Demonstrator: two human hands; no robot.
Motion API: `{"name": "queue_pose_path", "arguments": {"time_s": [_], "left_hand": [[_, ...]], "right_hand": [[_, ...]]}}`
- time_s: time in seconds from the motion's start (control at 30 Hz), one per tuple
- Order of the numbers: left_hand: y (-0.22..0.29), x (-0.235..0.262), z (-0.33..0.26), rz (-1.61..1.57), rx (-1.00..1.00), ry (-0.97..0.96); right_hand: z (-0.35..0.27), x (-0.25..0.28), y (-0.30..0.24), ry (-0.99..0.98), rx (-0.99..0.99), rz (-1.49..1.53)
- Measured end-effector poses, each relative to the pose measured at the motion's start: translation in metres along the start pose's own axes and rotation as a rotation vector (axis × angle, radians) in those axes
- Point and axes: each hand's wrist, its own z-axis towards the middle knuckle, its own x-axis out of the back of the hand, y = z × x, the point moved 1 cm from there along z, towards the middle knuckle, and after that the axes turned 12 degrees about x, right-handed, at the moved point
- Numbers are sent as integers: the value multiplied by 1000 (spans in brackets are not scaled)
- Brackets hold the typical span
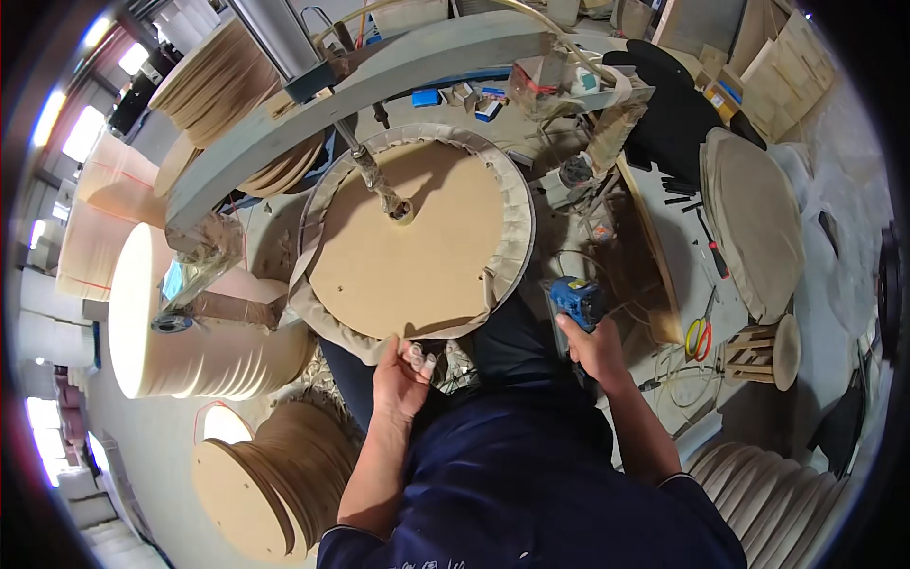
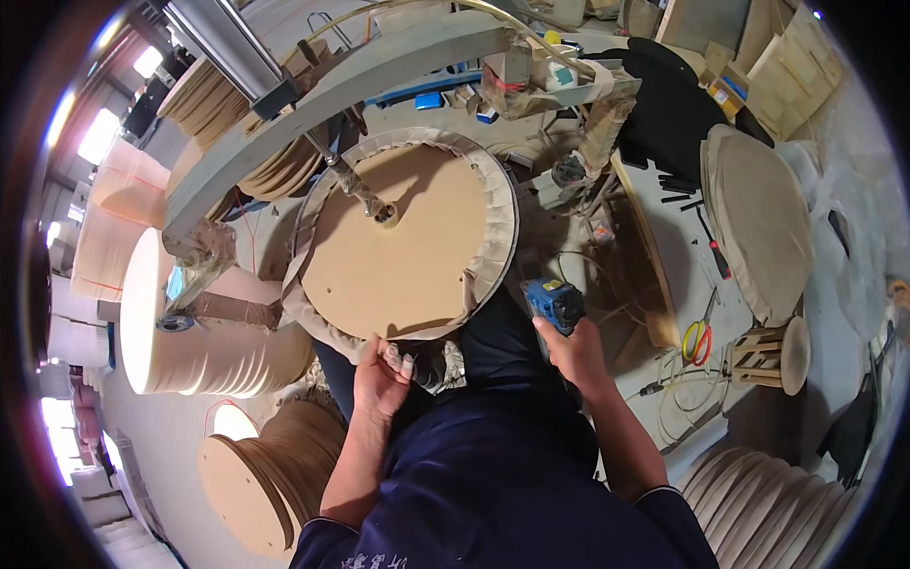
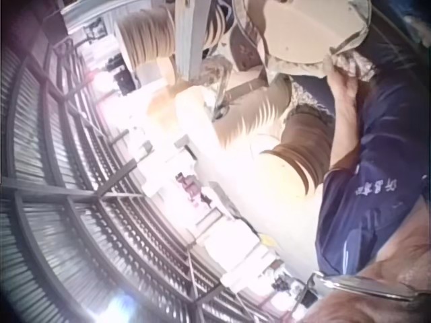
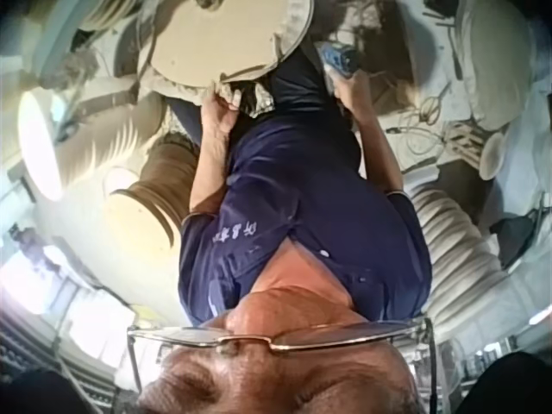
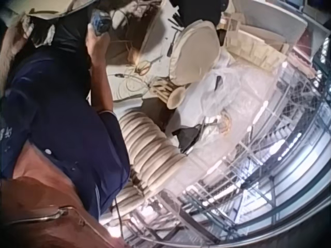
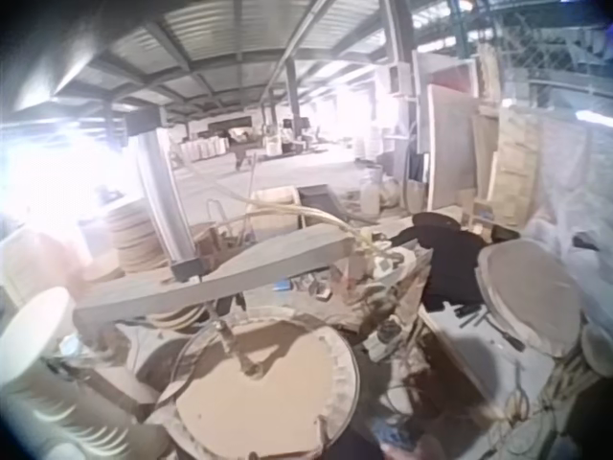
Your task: Attaching fabric to a circular wooden board using a pneumatic stapler and trimming excess with scissors.
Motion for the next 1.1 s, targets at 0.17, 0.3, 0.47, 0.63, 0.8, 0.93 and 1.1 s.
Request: {"name": "queue_pose_path", "arguments": {"time_s": [0.17, 0.3, 0.47, 0.63, 0.8, 0.93, 1.1], "left_hand": [[4, -20, -13, 128, -432, -31], [1, -67, -7, 1837, -1176, -78], [-4, -66, 24, 2139, -1136, -55], [-1, -61, 37, 2160, -1185, -100], [-1, -64, 51, 2038, -1299, 12], [1, -59, 61, 1977, -1270, 162], [-3, -59, 66, 1800, -1152, 219]], "right_hand": [[2, 1, 1, 7, -11, 15], [4, 4, 3, -6, 3, 0], [1, -4, -4, -40, -43, -129], [3, -1, 3, -23, -43, -119], [10, 1, 8, -45, -26, -140], [14, -1, 8, -56, -10, -146], [19, -1, 8, -35, -4, -163]]}}
